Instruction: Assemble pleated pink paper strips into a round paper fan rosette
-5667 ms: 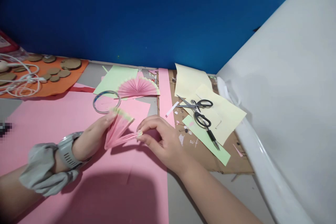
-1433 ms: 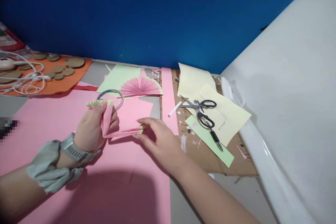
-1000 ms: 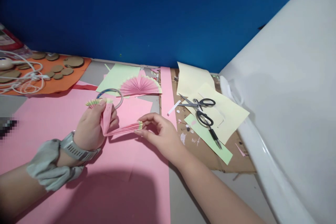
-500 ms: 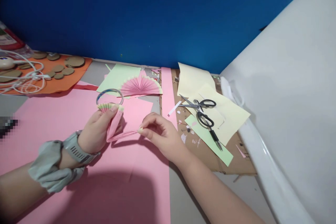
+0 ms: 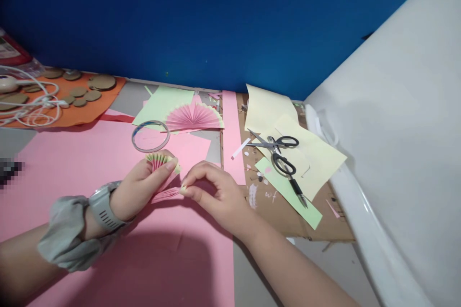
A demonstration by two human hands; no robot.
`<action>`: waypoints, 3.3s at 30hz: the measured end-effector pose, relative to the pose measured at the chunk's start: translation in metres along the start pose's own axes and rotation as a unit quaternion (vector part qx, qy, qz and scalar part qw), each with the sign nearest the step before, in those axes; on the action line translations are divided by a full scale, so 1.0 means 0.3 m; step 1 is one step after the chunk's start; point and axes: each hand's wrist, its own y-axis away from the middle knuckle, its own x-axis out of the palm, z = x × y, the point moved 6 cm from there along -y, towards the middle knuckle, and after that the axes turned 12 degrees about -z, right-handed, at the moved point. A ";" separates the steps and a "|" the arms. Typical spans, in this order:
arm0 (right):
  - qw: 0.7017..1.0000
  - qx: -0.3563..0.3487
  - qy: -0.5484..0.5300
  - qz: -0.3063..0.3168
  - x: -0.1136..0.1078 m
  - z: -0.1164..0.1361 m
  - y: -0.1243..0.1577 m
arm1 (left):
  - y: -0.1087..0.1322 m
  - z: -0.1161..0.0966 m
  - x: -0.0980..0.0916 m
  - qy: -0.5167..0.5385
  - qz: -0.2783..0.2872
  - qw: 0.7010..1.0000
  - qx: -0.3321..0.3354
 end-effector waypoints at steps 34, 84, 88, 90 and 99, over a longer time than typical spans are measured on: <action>0.997 0.030 0.017 -0.066 -0.023 -0.039 0.026 | 0.033 -0.001 0.034 -0.042 0.088 0.995 0.016; 0.997 0.046 -0.016 -0.065 -0.034 -0.036 0.004 | 0.051 0.030 0.056 0.080 0.155 0.978 -0.112; 0.997 0.038 -0.017 -0.067 -0.035 -0.032 0.004 | 0.052 0.027 0.062 0.076 0.168 0.978 -0.097; 0.997 0.036 -0.010 -0.067 -0.035 -0.031 0.004 | 0.052 0.025 0.065 0.062 0.176 0.979 -0.086; 0.997 0.038 0.000 -0.065 -0.036 -0.026 0.001 | 0.047 -0.008 0.064 0.010 0.152 0.988 -0.025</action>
